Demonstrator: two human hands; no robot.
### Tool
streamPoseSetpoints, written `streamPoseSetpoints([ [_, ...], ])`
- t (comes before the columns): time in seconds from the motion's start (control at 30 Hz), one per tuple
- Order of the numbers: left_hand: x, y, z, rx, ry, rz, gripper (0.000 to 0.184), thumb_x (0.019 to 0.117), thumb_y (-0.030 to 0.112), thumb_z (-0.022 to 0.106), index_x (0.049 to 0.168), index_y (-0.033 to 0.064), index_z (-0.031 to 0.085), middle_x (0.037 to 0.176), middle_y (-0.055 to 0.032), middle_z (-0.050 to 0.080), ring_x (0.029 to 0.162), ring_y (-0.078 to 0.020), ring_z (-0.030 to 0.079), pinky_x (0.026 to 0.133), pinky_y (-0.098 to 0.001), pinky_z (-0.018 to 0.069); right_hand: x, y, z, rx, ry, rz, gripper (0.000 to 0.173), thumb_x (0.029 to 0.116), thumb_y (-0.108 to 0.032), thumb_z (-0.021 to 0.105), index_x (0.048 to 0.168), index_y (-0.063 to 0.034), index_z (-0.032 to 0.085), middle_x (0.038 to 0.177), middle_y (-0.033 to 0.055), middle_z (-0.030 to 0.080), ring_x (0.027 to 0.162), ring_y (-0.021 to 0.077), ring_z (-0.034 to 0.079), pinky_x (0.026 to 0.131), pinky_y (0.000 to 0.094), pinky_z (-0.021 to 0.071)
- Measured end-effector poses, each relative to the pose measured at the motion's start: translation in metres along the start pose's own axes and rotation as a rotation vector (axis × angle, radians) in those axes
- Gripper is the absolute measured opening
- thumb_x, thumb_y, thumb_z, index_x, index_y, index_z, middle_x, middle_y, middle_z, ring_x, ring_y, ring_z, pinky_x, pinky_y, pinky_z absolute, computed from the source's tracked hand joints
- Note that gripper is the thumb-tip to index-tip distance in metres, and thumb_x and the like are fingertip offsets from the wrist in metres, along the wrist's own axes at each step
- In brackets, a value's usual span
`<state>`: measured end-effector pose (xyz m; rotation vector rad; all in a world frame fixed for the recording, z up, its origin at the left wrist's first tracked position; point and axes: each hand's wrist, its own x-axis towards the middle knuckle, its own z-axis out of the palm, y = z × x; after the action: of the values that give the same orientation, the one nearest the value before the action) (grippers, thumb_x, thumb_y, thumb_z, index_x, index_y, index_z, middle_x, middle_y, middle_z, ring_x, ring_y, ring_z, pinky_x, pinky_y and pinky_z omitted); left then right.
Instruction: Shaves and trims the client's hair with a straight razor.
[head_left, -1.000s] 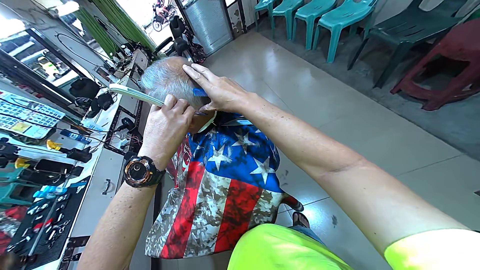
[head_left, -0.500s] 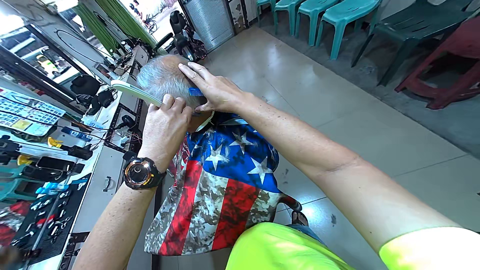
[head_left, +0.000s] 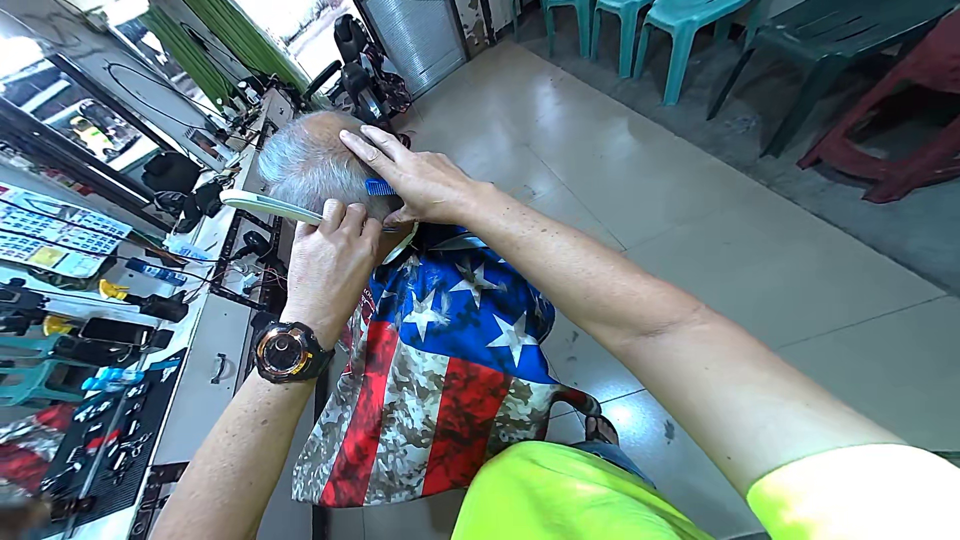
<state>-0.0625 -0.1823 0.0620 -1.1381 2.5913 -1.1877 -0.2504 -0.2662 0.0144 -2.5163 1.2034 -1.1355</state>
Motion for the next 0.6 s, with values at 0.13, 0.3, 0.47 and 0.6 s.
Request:
streamPoseSetpoints([
  [0.13, 0.0015, 0.0021, -0.0012, 0.015, -0.020, -0.013, 0.017, 0.1001, -0.003, 0.053, 0.107, 0.0045, 0.067, 0.116, -0.0137, 0.064, 0.108, -0.0358, 0.061, 0.079, -0.0508, 0.0489, 0.0005, -0.0002, 0.0010, -0.005, 0.004, 0.000, 0.113, 0.0780, -0.035, 0.088, 0.166, -0.0217, 0.019, 0.170, 0.0153, 0.018, 0.091, 0.0313, 0.070, 0.076, 0.0478, 0.0587],
  [0.3, 0.0037, 0.0057, -0.0038, 0.011, -0.051, -0.022, 0.015, 0.0998, -0.003, 0.055, 0.105, 0.0027, 0.067, 0.115, -0.0154, 0.064, 0.108, -0.0376, 0.061, 0.078, -0.0523, 0.0494, 0.0016, 0.0024, 0.0026, 0.015, 0.001, -0.001, 0.112, 0.0776, -0.032, 0.087, 0.166, -0.0218, 0.019, 0.170, 0.0157, 0.017, 0.090, 0.0305, 0.070, 0.075, 0.0469, 0.0589],
  [0.47, 0.0031, 0.0069, -0.0037, 0.014, -0.059, -0.037, 0.014, 0.1000, -0.002, 0.055, 0.106, 0.0027, 0.067, 0.119, -0.0156, 0.063, 0.110, -0.0382, 0.060, 0.079, -0.0527, 0.0500, 0.0036, 0.0049, 0.0052, 0.011, 0.005, 0.000, 0.113, 0.0769, -0.033, 0.087, 0.166, -0.0217, 0.020, 0.170, 0.0171, 0.018, 0.090, 0.0306, 0.070, 0.074, 0.0466, 0.0592],
  [0.6, -0.0012, 0.0054, -0.0029, 0.014, -0.064, -0.030, 0.013, 0.0992, -0.002, 0.057, 0.104, 0.0030, 0.068, 0.122, -0.0159, 0.063, 0.110, -0.0384, 0.061, 0.078, -0.0526, 0.0509, 0.0020, 0.0046, 0.0051, 0.014, 0.007, -0.011, 0.110, 0.0784, -0.031, 0.086, 0.166, -0.0207, 0.020, 0.169, 0.0179, 0.019, 0.090, 0.0318, 0.071, 0.073, 0.0475, 0.0594],
])
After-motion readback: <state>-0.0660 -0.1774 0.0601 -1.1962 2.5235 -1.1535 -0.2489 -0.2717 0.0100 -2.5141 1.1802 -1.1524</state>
